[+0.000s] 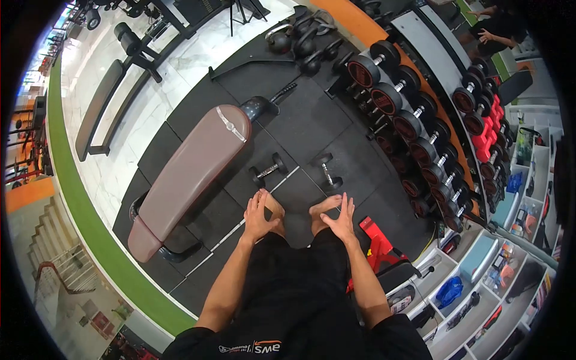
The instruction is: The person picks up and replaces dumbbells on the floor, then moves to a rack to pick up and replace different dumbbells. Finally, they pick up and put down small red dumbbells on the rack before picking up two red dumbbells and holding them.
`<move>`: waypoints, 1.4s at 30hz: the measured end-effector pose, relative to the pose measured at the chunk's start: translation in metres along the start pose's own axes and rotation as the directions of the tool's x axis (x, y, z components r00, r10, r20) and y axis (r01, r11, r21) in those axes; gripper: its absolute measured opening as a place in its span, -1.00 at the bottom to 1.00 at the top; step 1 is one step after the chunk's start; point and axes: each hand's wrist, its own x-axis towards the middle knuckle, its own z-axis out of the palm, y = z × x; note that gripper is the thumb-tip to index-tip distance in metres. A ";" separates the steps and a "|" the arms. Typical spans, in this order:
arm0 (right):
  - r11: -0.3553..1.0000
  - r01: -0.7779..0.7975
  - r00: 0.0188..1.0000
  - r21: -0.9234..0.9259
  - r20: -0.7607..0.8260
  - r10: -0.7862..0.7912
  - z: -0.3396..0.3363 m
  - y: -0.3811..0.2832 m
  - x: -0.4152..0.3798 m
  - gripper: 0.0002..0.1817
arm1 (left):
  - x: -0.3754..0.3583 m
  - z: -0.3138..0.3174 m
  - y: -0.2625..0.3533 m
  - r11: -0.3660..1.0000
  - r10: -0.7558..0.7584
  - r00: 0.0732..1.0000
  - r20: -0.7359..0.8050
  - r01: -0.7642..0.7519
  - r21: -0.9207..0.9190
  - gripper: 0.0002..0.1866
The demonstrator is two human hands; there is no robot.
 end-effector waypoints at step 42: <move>0.939 -0.341 0.936 -0.044 0.082 0.343 0.304 0.378 0.462 -0.34 | 0.392 0.377 -0.327 0.841 -0.435 0.885 0.164 0.335 0.424 -0.71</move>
